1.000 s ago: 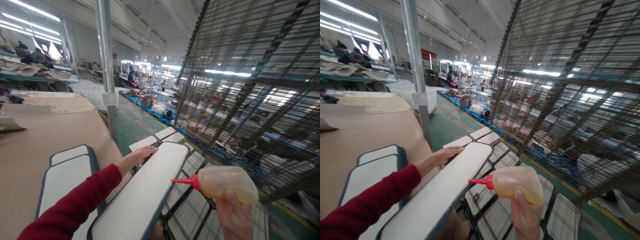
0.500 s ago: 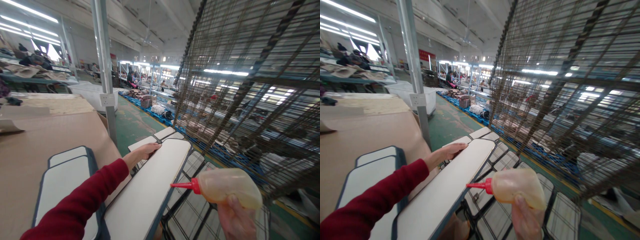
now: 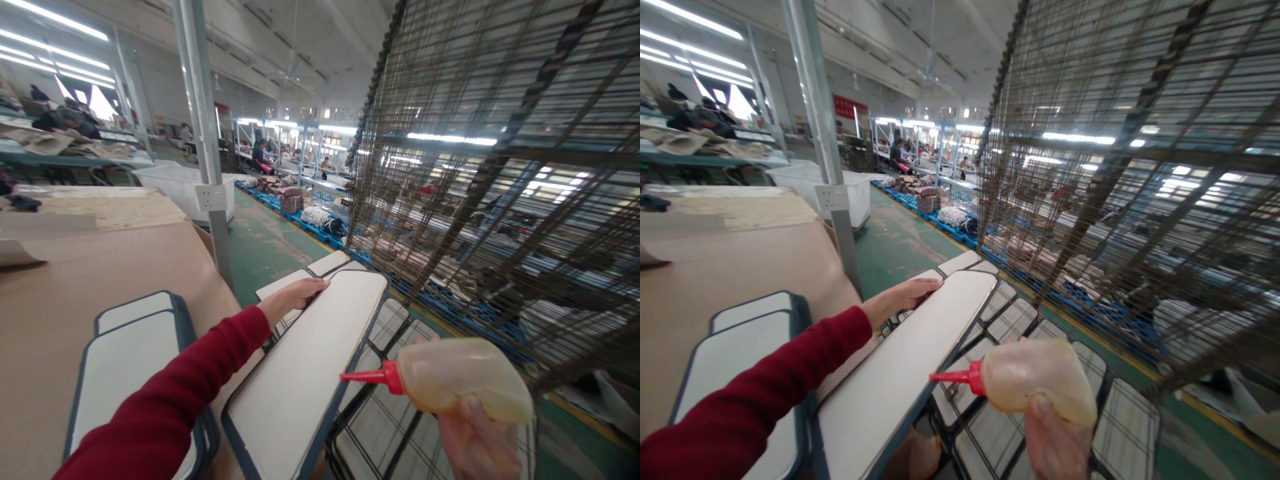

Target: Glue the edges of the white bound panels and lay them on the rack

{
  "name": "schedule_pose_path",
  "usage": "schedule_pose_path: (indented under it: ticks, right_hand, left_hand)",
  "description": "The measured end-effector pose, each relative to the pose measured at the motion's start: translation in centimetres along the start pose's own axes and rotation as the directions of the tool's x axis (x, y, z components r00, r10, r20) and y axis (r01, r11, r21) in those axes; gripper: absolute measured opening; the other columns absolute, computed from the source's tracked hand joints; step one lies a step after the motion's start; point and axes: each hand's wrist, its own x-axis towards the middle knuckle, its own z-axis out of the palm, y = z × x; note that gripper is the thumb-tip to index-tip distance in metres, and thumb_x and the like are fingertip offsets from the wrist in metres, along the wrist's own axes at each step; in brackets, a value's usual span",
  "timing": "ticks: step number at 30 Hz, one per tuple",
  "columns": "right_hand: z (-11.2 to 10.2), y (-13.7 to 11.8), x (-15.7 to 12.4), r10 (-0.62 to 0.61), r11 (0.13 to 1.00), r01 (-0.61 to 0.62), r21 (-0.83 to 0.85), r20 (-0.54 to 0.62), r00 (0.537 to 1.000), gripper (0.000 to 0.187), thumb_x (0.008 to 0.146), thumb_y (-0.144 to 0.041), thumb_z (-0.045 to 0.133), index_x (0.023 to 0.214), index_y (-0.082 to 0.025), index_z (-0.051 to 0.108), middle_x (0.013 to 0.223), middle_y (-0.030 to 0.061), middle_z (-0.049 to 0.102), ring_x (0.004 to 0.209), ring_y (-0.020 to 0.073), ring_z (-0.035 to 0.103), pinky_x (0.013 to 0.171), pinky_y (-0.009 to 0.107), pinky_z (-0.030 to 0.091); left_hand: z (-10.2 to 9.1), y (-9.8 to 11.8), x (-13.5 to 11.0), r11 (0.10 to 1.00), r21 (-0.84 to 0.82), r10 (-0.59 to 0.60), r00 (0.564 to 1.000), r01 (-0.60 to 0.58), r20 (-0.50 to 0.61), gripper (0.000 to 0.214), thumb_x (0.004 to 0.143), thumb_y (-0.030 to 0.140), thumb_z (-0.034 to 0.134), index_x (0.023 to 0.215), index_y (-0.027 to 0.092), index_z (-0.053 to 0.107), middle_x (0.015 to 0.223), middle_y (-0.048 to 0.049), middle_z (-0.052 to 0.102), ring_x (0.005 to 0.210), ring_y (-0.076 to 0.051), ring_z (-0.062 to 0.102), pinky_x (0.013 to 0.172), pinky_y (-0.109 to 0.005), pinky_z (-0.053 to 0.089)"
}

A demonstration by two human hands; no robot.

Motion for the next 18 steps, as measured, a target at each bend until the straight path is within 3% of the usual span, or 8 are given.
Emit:
schedule_pose_path:
  ticks: [3, 6, 10, 16, 18]
  right_hand:
    - [-0.3, 0.2, -0.3, 0.022, 0.999, -0.022, -0.044, -0.005, 1.000, 0.047, 0.067, -0.029, 0.078, 0.112, -0.025, 0.066, 0.099, 0.0100, 0.071, 0.100, 0.0296, 0.066, 0.083, 0.041, 0.059]
    - [-0.2, 0.3, -0.4, 0.031, 0.999, -0.031, -0.011, -0.069, 0.997, 0.051, 0.070, -0.032, 0.075, 0.118, -0.024, 0.062, 0.095, 0.0105, 0.072, 0.100, 0.0299, 0.066, 0.071, 0.039, 0.062]
    - [0.4, -0.1, -0.4, 0.039, 0.999, -0.037, 0.030, -0.095, 0.995, 0.059, 0.063, -0.032, 0.080, 0.118, -0.023, 0.062, 0.096, 0.0116, 0.071, 0.090, 0.0297, 0.069, 0.058, 0.034, 0.062]
    - [-0.3, 0.7, -0.7, 0.075, 0.997, -0.076, -0.023, -0.016, 0.997, 0.045, 0.071, -0.034, 0.075, 0.113, -0.022, 0.064, 0.093, 0.0108, 0.072, 0.087, 0.0280, 0.070, 0.063, 0.035, 0.062]
    - [-0.5, 0.9, -0.8, 0.034, 0.996, -0.034, -0.080, -0.001, 0.999, 0.042, 0.075, -0.036, 0.072, 0.113, -0.022, 0.065, 0.093, 0.0120, 0.072, 0.087, 0.0296, 0.069, 0.064, 0.038, 0.062]
  left_hand:
    - [0.1, 0.3, 0.2, 1.000, 0.001, -0.010, 1.000, 0.010, 0.002, 0.010, 0.087, 0.024, 0.061, 0.091, 0.015, 0.063, 0.059, -0.0003, 0.068, 0.049, -0.015, 0.062, 0.052, -0.025, 0.052]
    - [0.0, 0.4, 0.4, 1.000, -0.011, -0.011, 1.000, 0.011, -0.012, 0.008, 0.087, 0.023, 0.061, 0.089, 0.015, 0.063, 0.059, -0.0003, 0.068, 0.048, -0.015, 0.062, 0.052, -0.025, 0.051]
    - [-0.5, 0.3, 0.9, 0.999, -0.033, -0.012, 0.999, 0.010, -0.037, 0.008, 0.088, 0.021, 0.058, 0.091, 0.015, 0.063, 0.064, -0.0021, 0.070, 0.052, -0.017, 0.064, 0.055, -0.027, 0.052]
    - [-1.1, 0.4, 1.4, 0.998, -0.066, -0.012, 0.999, 0.009, -0.048, 0.016, 0.085, 0.022, 0.063, 0.099, 0.015, 0.064, 0.069, -0.0031, 0.072, 0.055, -0.018, 0.065, 0.058, -0.027, 0.053]
    - [-1.3, 0.4, 1.6, 0.997, -0.075, -0.013, 0.999, 0.009, -0.051, 0.018, 0.085, 0.023, 0.063, 0.102, 0.014, 0.064, 0.069, -0.0035, 0.072, 0.054, -0.018, 0.064, 0.059, -0.028, 0.053]
